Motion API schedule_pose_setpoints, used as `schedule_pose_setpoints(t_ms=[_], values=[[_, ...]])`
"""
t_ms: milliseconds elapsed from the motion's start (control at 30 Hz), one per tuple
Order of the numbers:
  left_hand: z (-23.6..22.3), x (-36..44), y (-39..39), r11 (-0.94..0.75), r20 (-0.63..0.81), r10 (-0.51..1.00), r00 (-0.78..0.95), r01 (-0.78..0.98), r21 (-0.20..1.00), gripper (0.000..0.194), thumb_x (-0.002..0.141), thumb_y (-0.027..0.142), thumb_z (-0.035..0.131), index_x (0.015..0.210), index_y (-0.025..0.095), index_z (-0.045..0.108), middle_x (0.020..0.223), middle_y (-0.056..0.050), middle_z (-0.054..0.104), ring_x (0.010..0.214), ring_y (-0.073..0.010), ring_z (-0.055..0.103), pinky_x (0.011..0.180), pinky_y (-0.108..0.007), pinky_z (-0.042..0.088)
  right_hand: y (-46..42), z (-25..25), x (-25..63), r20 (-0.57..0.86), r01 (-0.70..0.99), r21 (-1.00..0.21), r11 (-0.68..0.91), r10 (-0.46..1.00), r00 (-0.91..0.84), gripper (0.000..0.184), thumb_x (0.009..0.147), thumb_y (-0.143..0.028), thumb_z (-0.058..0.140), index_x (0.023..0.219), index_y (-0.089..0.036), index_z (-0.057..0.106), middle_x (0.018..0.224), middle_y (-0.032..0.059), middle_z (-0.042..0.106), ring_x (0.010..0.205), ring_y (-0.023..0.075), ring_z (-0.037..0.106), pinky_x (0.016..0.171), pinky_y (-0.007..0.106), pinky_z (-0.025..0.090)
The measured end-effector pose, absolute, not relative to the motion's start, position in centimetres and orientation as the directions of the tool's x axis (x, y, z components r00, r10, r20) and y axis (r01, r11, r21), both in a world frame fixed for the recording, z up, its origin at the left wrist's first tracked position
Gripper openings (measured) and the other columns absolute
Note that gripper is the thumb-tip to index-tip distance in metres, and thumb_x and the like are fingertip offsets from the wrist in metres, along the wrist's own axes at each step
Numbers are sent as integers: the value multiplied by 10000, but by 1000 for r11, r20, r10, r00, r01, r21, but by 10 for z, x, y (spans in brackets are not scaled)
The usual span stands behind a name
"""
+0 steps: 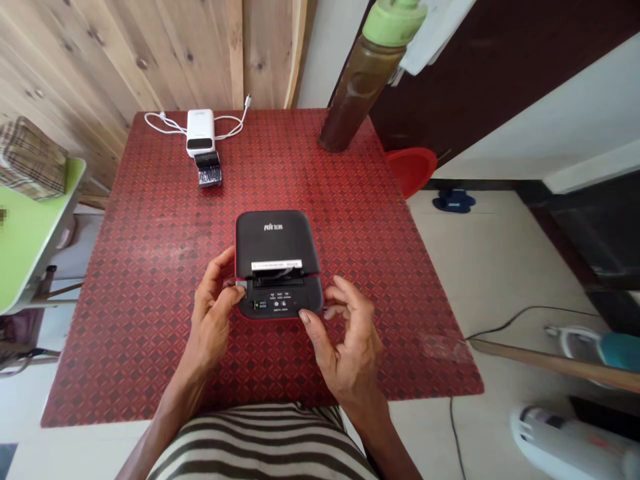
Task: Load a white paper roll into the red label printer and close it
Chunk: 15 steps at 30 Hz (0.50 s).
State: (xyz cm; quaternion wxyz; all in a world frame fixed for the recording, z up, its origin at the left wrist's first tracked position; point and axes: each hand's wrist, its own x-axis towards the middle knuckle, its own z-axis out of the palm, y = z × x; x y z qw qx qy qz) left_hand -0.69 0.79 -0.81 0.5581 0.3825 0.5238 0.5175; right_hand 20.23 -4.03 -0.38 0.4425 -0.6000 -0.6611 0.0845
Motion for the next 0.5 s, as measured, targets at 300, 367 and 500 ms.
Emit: schedule_pose_setpoints(t_ms=[300,367,500], values=[[-16,-11,7,120,-128,991,-32,-186,975,561,998,359,729,1557,342,689,1624,-60,700,1443,-327,679,1191,-499,545,-34,9,211,512,742,-588,321,858,34,447,1154,-378,658,1556,-200,576,1164,114,775,918,231,766,820,385,693],[-20,-11,5,96,-104,994,-35,-167,981,561,1014,378,716,1573,342,676,1626,-67,696,1454,-337,672,1193,-513,545,-25,21,217,537,755,-547,362,844,-16,311,1150,-306,669,1441,-198,662,1138,109,791,981,240,774,881,393,681],[-25,-11,3,75,-81,996,-36,-149,986,558,1048,394,695,1603,357,647,1648,-66,675,1439,-328,683,1201,-513,546,12,43,220,561,755,-424,500,800,-215,204,1131,-93,620,1274,-156,752,1136,112,846,1040,246,762,981,414,646]])
